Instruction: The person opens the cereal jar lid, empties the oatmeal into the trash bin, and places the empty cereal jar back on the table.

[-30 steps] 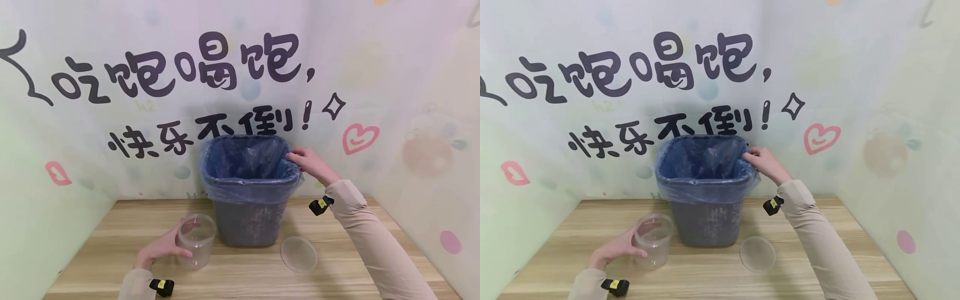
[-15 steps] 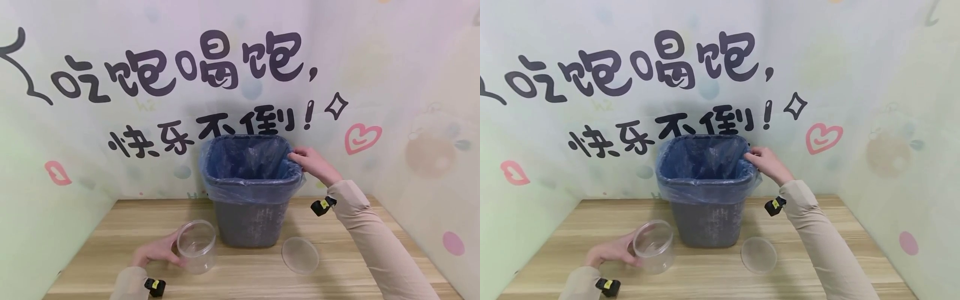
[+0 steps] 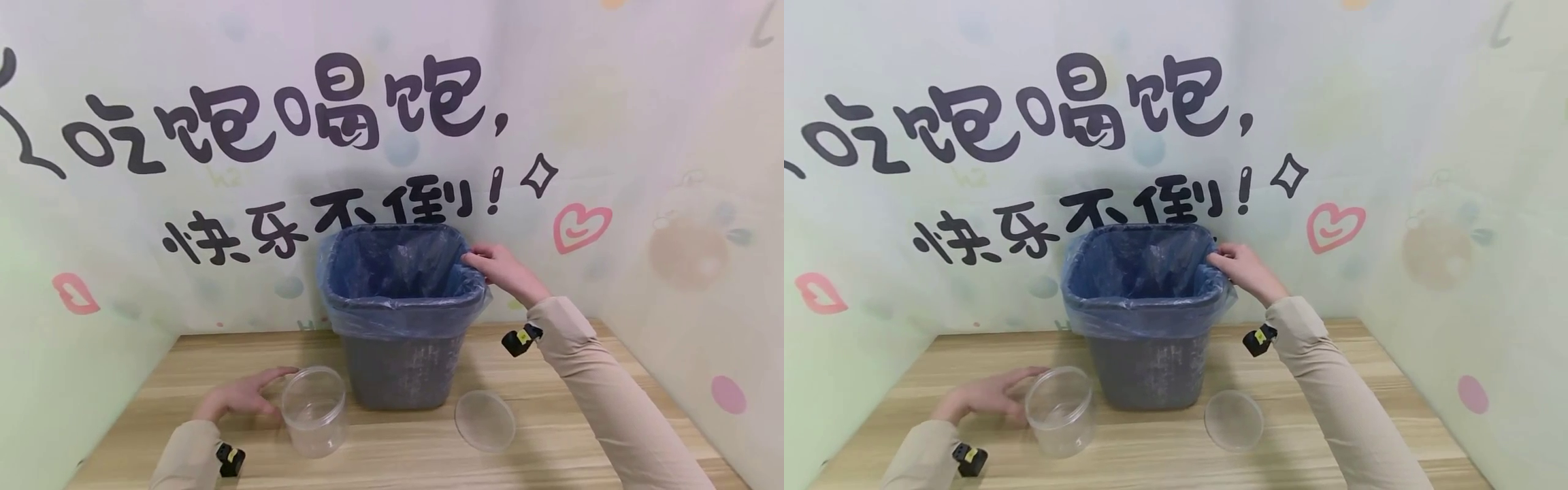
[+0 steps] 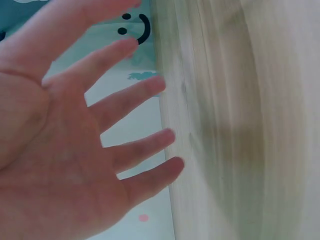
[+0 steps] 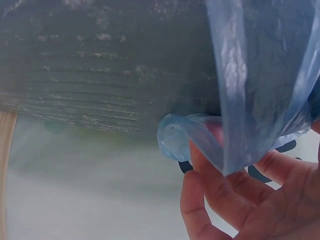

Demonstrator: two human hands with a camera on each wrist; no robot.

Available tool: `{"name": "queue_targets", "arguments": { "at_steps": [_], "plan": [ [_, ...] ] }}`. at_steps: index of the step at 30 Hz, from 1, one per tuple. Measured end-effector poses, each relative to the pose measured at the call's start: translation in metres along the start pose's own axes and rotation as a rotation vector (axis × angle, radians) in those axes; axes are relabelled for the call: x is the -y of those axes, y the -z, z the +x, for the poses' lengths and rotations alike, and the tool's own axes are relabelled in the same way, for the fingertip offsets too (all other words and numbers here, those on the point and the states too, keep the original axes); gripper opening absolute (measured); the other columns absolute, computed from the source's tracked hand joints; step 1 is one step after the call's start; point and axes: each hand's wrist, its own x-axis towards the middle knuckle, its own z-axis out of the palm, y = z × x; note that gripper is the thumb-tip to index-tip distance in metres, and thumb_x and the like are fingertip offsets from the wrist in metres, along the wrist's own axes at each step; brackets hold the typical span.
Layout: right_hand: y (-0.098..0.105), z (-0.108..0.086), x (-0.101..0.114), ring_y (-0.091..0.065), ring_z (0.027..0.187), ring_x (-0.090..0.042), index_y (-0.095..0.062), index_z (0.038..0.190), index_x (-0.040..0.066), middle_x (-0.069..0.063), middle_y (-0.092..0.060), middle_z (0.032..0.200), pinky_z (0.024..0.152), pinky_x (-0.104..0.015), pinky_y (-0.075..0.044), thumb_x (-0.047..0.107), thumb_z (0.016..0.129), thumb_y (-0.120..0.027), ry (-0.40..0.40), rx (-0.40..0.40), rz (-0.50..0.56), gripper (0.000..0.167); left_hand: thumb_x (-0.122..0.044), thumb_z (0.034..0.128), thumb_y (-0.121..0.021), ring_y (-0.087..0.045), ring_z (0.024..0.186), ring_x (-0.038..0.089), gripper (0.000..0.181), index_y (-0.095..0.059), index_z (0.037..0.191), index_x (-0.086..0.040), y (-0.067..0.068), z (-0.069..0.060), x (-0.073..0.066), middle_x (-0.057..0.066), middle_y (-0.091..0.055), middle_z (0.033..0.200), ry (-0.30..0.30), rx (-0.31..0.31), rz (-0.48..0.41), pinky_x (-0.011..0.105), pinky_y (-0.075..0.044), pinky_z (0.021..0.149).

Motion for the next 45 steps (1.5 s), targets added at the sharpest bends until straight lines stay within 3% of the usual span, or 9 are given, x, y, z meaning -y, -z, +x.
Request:
{"name": "queue_targets", "arguments": {
  "at_steps": [4, 12, 18, 24, 27, 34, 37, 41, 45],
  "plan": [
    [0.0, 0.0, 0.001, -0.055, 0.083, -0.017, -0.058, 0.098, -0.002, -0.005, -0.058, 0.086, 0.073, -0.032, -0.051, 0.022, 0.097, -0.048, 0.004, 0.002, 0.022, 0.026, -0.01, 0.0785, -0.068, -0.037, 0.118, 0.061, 0.065, -0.041, 0.133, 0.013, 0.005, 0.006, 0.003, 0.041, -0.04, 0.132, -0.023, -0.075, 0.17, 0.071, -0.033, 0.092],
    [0.0, 0.0, 0.003, -0.054, 0.081, -0.018, -0.058, 0.095, -0.001, -0.003, -0.056, 0.082, 0.073, -0.032, -0.05, 0.023, 0.098, -0.048, 0.014, 0.005, 0.008, 0.025, -0.006, 0.0898, -0.06, -0.047, 0.113, 0.056, 0.044, -0.048, 0.127, 0.013, 0.021, 0.02, -0.005, 0.036, -0.05, 0.125, -0.052, -0.145, 0.407, 0.064, -0.039, 0.091],
    [0.0, 0.0, 0.0, -0.054, 0.079, -0.017, -0.058, 0.092, -0.001, -0.002, -0.056, 0.079, 0.072, -0.032, -0.05, 0.022, 0.097, -0.049, 0.018, 0.004, 0.016, 0.025, -0.015, 0.0935, -0.059, -0.044, 0.118, 0.055, 0.049, -0.046, 0.132, 0.013, 0.031, 0.034, -0.022, 0.037, -0.047, 0.129, 0.027, -0.136, 0.407, 0.062, -0.036, 0.097],
    [-0.001, -0.002, 0.0, -0.055, 0.081, -0.018, -0.058, 0.094, -0.001, -0.003, -0.057, 0.081, 0.073, -0.033, -0.05, 0.023, 0.098, -0.048, 0.02, 0.023, -0.001, 0.026, -0.025, 0.0967, -0.054, -0.042, 0.121, 0.055, 0.053, -0.044, 0.137, 0.008, 0.032, 0.05, -0.022, 0.04, -0.041, 0.133, 0.042, -0.212, 0.512, 0.063, -0.031, 0.101],
    [0.0, -0.001, 0.001, -0.055, 0.084, -0.019, -0.058, 0.096, -0.001, -0.005, -0.057, 0.084, 0.075, -0.033, -0.05, 0.024, 0.098, -0.047, 0.016, 0.032, -0.008, 0.027, -0.029, 0.0975, -0.053, -0.039, 0.122, 0.057, 0.055, -0.042, 0.14, 0.005, 0.034, 0.056, -0.023, 0.039, -0.039, 0.136, 0.086, -0.232, 0.569, 0.066, -0.028, 0.101],
    [0.0, 0.0, 0.003, -0.054, 0.082, -0.018, -0.058, 0.096, 0.0, -0.004, -0.056, 0.083, 0.075, -0.033, -0.05, 0.024, 0.098, -0.047, 0.019, 0.036, -0.014, 0.027, -0.048, 0.0974, -0.046, -0.017, 0.134, 0.057, 0.065, -0.033, 0.15, -0.012, 0.042, 0.059, -0.044, 0.023, -0.027, 0.152, 0.312, -0.313, 0.591, 0.076, -0.014, 0.099],
    [0.0, 0.0, 0.004, -0.054, 0.08, -0.016, -0.057, 0.094, 0.0, -0.003, -0.055, 0.081, 0.073, -0.032, -0.05, 0.024, 0.098, -0.047, 0.022, 0.035, -0.003, 0.026, -0.059, 0.095, -0.042, -0.011, 0.137, 0.054, 0.071, -0.032, 0.151, -0.015, 0.045, 0.058, -0.055, 0.02, -0.026, 0.154, 0.345, -0.351, 0.59, 0.075, -0.008, 0.101],
    [0.0, -0.001, 0.006, -0.053, 0.078, -0.015, -0.057, 0.095, 0.0, -0.002, -0.054, 0.079, 0.072, -0.032, -0.05, 0.023, 0.098, -0.047, 0.022, 0.029, 0.006, 0.025, -0.07, 0.0918, -0.032, -0.007, 0.14, 0.049, 0.078, -0.031, 0.152, -0.02, 0.046, 0.06, -0.055, 0.016, -0.024, 0.156, 0.366, -0.403, 0.623, 0.073, -0.005, 0.102],
    [-0.001, 0.0, 0.004, -0.054, 0.077, -0.015, -0.058, 0.098, -0.002, -0.002, -0.056, 0.08, 0.072, -0.031, -0.05, 0.022, 0.098, -0.048, 0.018, 0.029, -0.005, 0.026, -0.071, 0.0915, -0.031, -0.003, 0.142, 0.046, 0.08, -0.03, 0.153, -0.02, 0.043, 0.061, -0.059, 0.013, -0.018, 0.158, 0.41, -0.464, 0.627, 0.071, 0.001, 0.104]
  ]
}}
